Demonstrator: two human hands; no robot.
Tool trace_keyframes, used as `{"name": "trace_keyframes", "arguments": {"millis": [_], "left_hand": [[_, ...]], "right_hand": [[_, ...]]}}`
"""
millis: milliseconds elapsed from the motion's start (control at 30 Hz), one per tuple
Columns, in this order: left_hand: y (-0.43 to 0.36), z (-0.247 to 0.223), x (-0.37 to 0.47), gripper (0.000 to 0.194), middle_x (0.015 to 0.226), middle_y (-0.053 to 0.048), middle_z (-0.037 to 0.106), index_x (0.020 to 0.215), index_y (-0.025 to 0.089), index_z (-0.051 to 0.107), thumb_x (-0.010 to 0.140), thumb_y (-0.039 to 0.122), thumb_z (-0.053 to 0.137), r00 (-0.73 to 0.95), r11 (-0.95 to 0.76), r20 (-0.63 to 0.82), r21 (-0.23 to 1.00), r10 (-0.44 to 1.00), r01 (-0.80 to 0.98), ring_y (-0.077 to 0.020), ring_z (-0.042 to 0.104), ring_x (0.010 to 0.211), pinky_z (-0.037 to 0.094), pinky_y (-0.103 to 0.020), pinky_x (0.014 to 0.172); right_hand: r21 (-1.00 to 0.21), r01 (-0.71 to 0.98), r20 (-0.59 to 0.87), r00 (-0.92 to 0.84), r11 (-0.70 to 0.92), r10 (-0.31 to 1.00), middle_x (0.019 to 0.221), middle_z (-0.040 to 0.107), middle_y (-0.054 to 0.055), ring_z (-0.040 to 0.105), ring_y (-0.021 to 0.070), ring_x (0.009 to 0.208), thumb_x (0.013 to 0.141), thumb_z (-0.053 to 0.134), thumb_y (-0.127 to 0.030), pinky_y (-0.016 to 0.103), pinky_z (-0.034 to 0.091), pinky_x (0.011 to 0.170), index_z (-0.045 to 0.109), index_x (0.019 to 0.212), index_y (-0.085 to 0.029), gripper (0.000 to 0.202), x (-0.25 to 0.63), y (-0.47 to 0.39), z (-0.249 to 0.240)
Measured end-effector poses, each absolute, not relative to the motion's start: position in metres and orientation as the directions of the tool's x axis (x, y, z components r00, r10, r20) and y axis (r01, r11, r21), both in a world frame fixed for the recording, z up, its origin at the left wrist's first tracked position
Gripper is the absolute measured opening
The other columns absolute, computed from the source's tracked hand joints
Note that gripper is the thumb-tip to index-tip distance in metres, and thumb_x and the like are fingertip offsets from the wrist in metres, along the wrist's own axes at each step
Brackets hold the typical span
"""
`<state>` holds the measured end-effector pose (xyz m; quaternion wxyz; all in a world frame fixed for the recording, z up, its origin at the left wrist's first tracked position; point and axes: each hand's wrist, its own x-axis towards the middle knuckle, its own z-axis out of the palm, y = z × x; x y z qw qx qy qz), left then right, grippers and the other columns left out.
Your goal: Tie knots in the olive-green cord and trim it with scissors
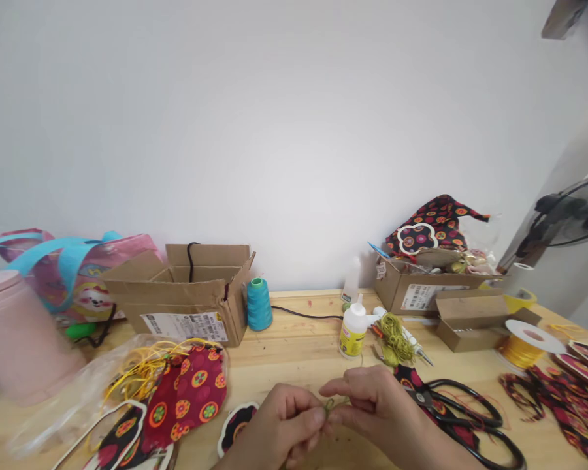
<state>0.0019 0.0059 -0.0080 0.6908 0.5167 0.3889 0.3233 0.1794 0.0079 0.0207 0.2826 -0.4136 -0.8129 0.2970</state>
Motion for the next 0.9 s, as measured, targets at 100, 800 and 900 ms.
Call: {"name": "trace_keyframes", "arguments": {"millis": [100, 800, 900], "left_hand": [[0.005, -0.010, 0.002, 0.039, 0.041, 0.006, 0.043, 0.062, 0.011, 0.063, 0.063, 0.049, 0.064, 0.505, 0.273, -0.202, 0.959, 0.839, -0.070, -0.0014, 0.026, 0.030, 0.014, -0.017, 0.031], [0.001, -0.003, 0.000, 0.034, 0.052, 0.004, 0.043, 0.075, 0.009, 0.061, 0.068, 0.042, 0.057, 0.443, 0.102, -0.151, 0.986, 0.884, 0.132, -0.0072, 0.033, 0.044, 0.022, -0.019, 0.040], [-0.001, -0.001, 0.001, 0.030, 0.060, 0.002, 0.047, 0.077, 0.011, 0.063, 0.074, 0.038, 0.051, 0.365, 0.003, -0.127, 0.947, 0.922, 0.322, -0.0110, 0.039, 0.055, 0.029, -0.021, 0.049]], "right_hand": [[-0.746, 0.455, 0.202, -0.540, 0.485, 0.817, 0.054, 0.045, -0.004, 0.042, 0.0085, 0.050, 0.075, 0.060, -0.021, 0.019, 0.030, 0.047, 0.071, 0.085, -0.023, 0.014, 0.179, 0.010, 0.022], [-0.686, 0.516, 0.237, -0.508, 0.512, 0.828, 0.050, 0.047, -0.004, 0.042, 0.0086, 0.049, 0.070, 0.056, -0.011, 0.019, 0.030, 0.047, 0.069, 0.066, -0.017, 0.014, 0.173, 0.009, 0.024], [-0.668, 0.536, 0.247, -0.494, 0.516, 0.833, 0.050, 0.047, -0.004, 0.041, 0.0081, 0.048, 0.070, 0.057, -0.011, 0.018, 0.029, 0.047, 0.069, 0.066, -0.017, 0.014, 0.173, 0.010, 0.022]]}}
